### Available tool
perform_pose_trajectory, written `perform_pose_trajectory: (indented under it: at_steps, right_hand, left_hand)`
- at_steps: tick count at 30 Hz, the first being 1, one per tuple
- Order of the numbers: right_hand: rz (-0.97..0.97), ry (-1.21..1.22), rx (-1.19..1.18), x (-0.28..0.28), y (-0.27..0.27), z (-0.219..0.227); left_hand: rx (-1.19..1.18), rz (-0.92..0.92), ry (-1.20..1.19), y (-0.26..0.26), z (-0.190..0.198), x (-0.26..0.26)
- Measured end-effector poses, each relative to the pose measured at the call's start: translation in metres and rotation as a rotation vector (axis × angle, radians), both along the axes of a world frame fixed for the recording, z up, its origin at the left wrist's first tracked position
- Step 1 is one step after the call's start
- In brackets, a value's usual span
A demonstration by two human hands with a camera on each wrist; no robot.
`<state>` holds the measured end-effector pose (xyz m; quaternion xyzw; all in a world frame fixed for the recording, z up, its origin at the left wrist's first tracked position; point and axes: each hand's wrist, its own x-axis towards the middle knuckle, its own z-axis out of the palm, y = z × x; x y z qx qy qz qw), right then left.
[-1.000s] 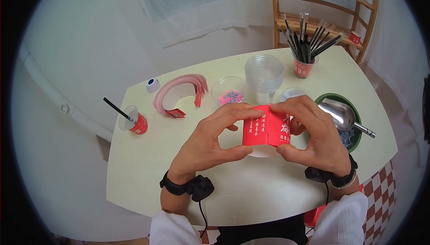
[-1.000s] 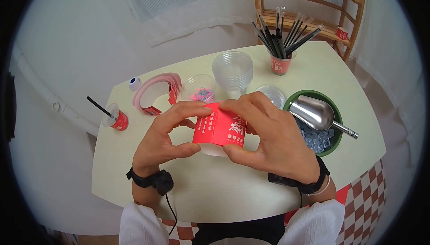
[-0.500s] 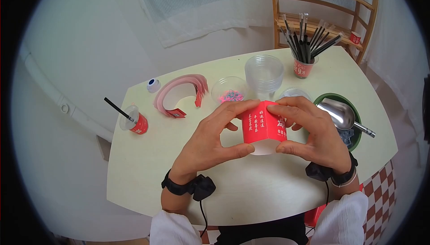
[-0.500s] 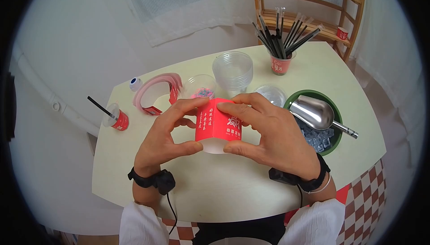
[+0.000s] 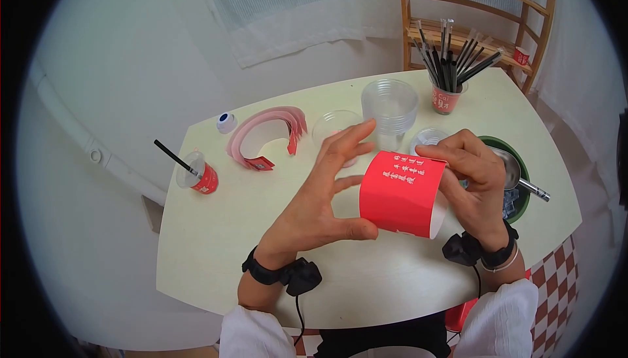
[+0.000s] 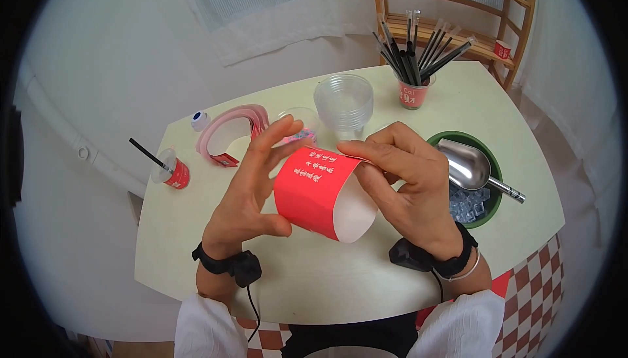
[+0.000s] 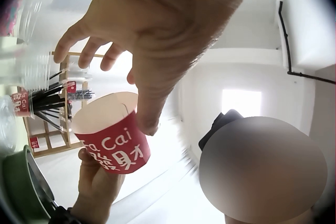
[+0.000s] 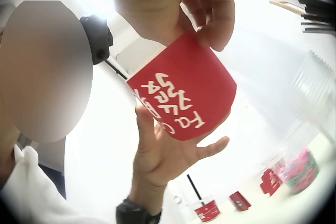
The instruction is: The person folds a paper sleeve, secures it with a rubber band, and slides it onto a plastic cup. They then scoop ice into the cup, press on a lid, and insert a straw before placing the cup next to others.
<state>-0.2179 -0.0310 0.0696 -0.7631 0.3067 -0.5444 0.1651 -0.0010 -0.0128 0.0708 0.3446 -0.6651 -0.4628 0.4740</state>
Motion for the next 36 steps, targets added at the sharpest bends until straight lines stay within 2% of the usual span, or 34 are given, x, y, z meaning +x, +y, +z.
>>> perform_pose_trajectory:
  at_steps: [3,5,6,7,8,9,12,13,17,21,24,27,30,33,36]
  right_hand:
    - [0.062,-0.03,0.01,0.008,0.002,0.001]
    - [0.083,-0.01,0.012,0.018,0.0,0.005]
    - [0.138,-0.111,0.129,0.023,-0.002,0.01]
    - [0.194,-0.211,0.246,0.027,-0.004,0.017]
    - [0.251,-0.307,0.361,0.032,-0.009,0.024]
    - [0.192,-0.287,0.358,0.036,-0.017,0.029]
    - [0.138,-0.007,0.257,0.053,-0.052,0.021]
    - [0.127,0.154,0.205,0.061,-0.064,0.016]
    - [0.039,0.73,0.046,0.101,-0.11,-0.018]
    - [-0.131,1.149,0.035,0.131,-0.133,-0.029]
    - [-0.068,1.027,0.064,0.137,-0.148,-0.037]
    - [0.009,1.041,0.191,0.141,-0.144,-0.022]
    - [-0.024,1.153,0.247,0.145,-0.139,-0.018]
    - [-0.1,1.143,0.271,0.147,-0.142,-0.021]
    - [-0.04,0.979,0.221,0.137,-0.146,-0.016]
  left_hand:
    - [0.073,-0.155,0.131,0.0,0.0,-0.005]
    - [0.131,-0.144,0.199,0.004,0.005,0.001]
    - [0.161,-0.139,0.233,0.005,0.007,0.004]
    - [0.181,-0.116,0.366,0.005,0.009,0.005]
    - [0.133,-0.082,0.411,0.001,0.011,0.011]
    - [0.062,-0.013,0.455,0.0,0.014,0.017]
    - [-0.08,0.159,0.543,0.002,0.02,0.04]
    - [-0.16,0.142,0.516,0.001,0.019,0.054]
    - [-0.188,0.281,0.667,0.015,0.031,0.061]
    - [-0.203,0.28,0.705,0.02,0.035,0.071]
    - [-0.228,0.3,0.724,0.023,0.036,0.078]
    - [-0.229,0.308,0.745,0.026,0.038,0.079]
    - [-0.23,0.295,0.728,0.027,0.04,0.079]
    - [-0.225,0.279,0.707,0.028,0.042,0.078]
    - [-0.227,0.297,0.718,0.029,0.042,0.076]
